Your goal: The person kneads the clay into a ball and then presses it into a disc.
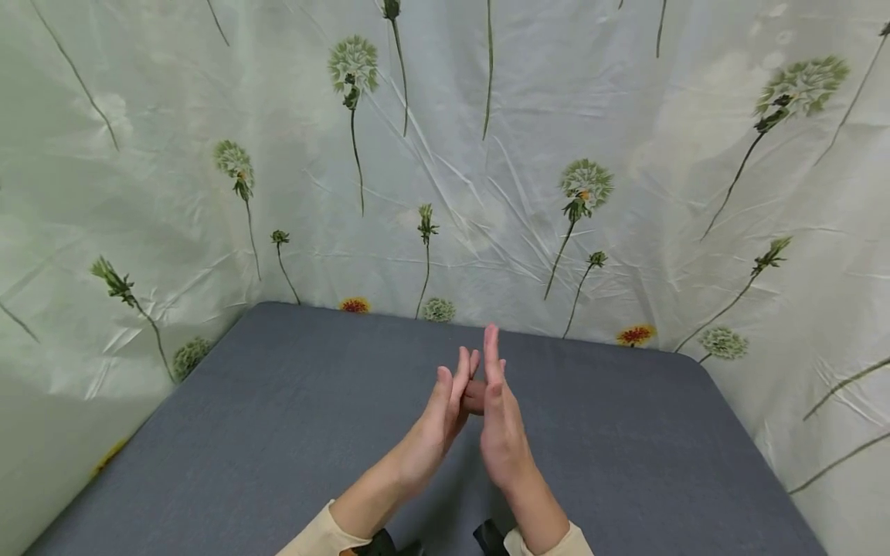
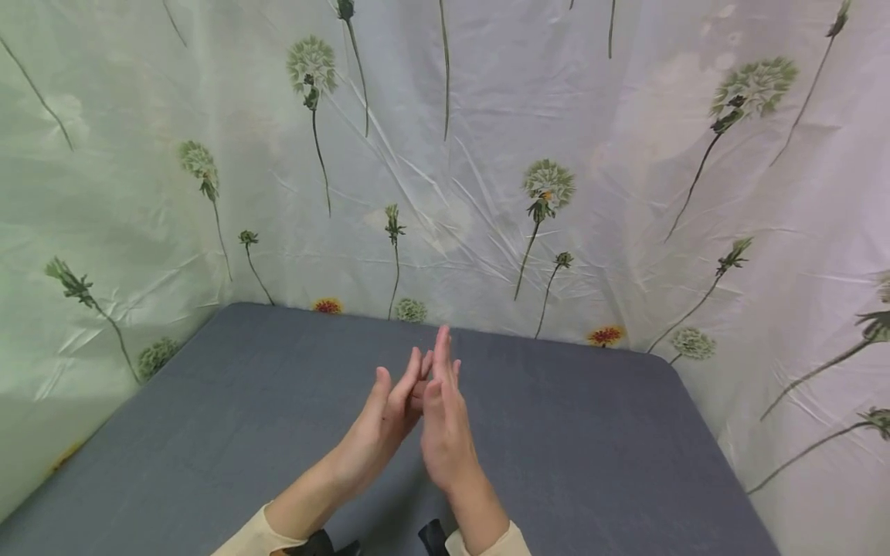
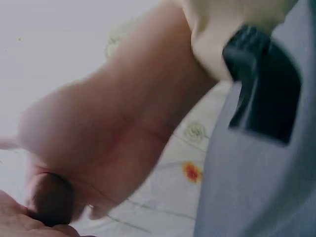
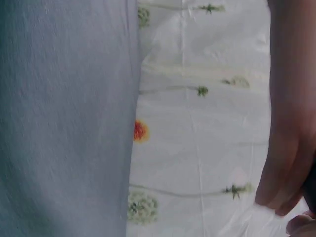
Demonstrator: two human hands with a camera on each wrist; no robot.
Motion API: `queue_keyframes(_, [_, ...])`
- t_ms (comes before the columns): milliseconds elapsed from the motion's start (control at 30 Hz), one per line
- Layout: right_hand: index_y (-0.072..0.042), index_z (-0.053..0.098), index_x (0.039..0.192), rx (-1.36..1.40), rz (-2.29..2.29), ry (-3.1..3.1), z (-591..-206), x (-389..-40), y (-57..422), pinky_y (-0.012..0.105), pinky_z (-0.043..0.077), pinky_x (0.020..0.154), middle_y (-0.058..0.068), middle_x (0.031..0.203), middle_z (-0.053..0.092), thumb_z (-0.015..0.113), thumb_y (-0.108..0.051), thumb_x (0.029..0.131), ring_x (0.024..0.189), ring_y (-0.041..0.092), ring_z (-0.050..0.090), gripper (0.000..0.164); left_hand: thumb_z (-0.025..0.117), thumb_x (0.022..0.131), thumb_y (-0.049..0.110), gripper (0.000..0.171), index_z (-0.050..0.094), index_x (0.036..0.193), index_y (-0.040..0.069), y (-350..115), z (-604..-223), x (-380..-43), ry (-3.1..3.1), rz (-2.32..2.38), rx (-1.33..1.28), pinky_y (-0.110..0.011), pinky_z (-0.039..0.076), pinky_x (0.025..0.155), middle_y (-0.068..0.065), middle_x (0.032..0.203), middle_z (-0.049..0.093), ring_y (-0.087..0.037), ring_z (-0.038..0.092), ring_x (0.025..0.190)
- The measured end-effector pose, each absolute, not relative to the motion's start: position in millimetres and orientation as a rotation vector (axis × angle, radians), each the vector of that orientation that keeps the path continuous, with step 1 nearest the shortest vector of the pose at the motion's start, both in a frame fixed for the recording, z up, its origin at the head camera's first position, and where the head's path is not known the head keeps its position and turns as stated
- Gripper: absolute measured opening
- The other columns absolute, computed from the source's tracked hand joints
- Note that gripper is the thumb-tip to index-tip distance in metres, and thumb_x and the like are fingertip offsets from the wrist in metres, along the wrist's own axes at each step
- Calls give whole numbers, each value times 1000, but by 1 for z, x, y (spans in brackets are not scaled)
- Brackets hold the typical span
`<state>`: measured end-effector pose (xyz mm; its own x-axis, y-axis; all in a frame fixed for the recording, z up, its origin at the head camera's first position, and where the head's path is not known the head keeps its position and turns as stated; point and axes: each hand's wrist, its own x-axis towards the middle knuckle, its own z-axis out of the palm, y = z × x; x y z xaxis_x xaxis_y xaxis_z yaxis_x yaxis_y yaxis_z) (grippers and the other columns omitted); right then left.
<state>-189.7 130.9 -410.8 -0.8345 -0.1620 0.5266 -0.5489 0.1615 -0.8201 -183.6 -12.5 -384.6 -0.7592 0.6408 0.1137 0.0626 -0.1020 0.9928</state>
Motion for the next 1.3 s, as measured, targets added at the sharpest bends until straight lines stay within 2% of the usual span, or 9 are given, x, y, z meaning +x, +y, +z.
queue_keyframes(100, [-26, -5, 173, 575, 1904, -2103, -408, -195, 144, 62, 6, 134, 1, 182, 10, 1, -65, 111, 138, 20, 59, 74, -10, 105, 72, 78, -21, 169, 29, -10, -378, -173, 1797, 1851, 796, -65, -6, 133, 8, 180, -18, -26, -21, 167])
queue_keyframes(133, [-26, -7, 173, 568, 1947, -2094, -408, -197, 147, 63, 7, 133, -1, 183, -4, 0, -69, 109, 145, 22, 53, 77, -11, 106, 71, 77, -20, 169, 30, -8, -377, -170, 1823, 1829, 818, -65, -5, 133, 7, 180, -18, -27, -20, 167])
queue_keyframes(200, [-26, -9, 173, 566, 1999, -2086, -408, -199, 150, 61, 11, 133, -2, 183, -7, -2, -72, 107, 146, 19, 51, 80, -11, 107, 69, 72, -19, 169, 33, -6, -375, -166, 1888, 1810, 850, -67, -3, 132, 7, 179, -21, -27, -22, 166])
queue_keyframes(233, [-27, -10, 173, 573, 2014, -2081, -409, -199, 148, 61, 9, 133, -3, 182, -7, -3, -72, 107, 163, 23, 29, 80, -10, 107, 69, 71, -18, 169, 36, -6, -375, -165, 1920, 1810, 857, -68, -2, 132, 8, 179, -22, -25, -24, 165])
queue_keyframes(267, [-28, -11, 172, 588, 2024, -2084, -409, -198, 146, 63, 11, 132, -3, 182, -8, -4, -72, 106, 163, 25, 29, 79, -10, 107, 68, 69, -17, 169, 36, -7, -375, -165, 1956, 1822, 870, -70, -3, 131, 8, 178, -23, -24, -26, 165])
queue_keyframes(333, [-24, -15, 172, 676, 2012, -2090, -412, -194, 136, 72, 0, 129, 1, 182, -12, -6, -68, 108, 169, 31, -7, 78, -9, 108, 66, 67, -16, 169, 37, -10, -377, -169, 2029, 1862, 874, -72, -6, 129, 9, 177, -24, -23, -28, 164])
queue_keyframes(500, [-18, -19, 170, 860, 1916, -2099, -415, -180, 112, 77, -11, 123, 4, 181, -19, -4, -55, 113, 166, 37, -22, 69, -8, 109, 65, 71, -12, 171, 30, -20, -381, -184, 2129, 1998, 846, -73, -13, 127, 13, 178, -20, -22, -24, 166])
queue_keyframes(967, [-19, -2, 174, 814, 1812, -2013, -399, -176, 124, 78, -18, 121, -1, 182, -8, -1, -64, 112, 168, 29, -18, 77, -8, 106, 72, 81, -22, 169, 23, -13, -385, -188, 1902, 1921, 836, -67, -4, 132, 10, 180, -13, -23, -21, 167])
queue_keyframes(1300, [-24, -6, 173, 766, 1973, -2055, -398, -187, 140, 74, -12, 126, -3, 182, -10, -2, -71, 108, 169, 31, -13, 80, -15, 101, 76, 78, -20, 168, 37, -12, -375, -173, 1870, 1868, 829, -68, -9, 131, 17, 176, -25, -22, -27, 165])
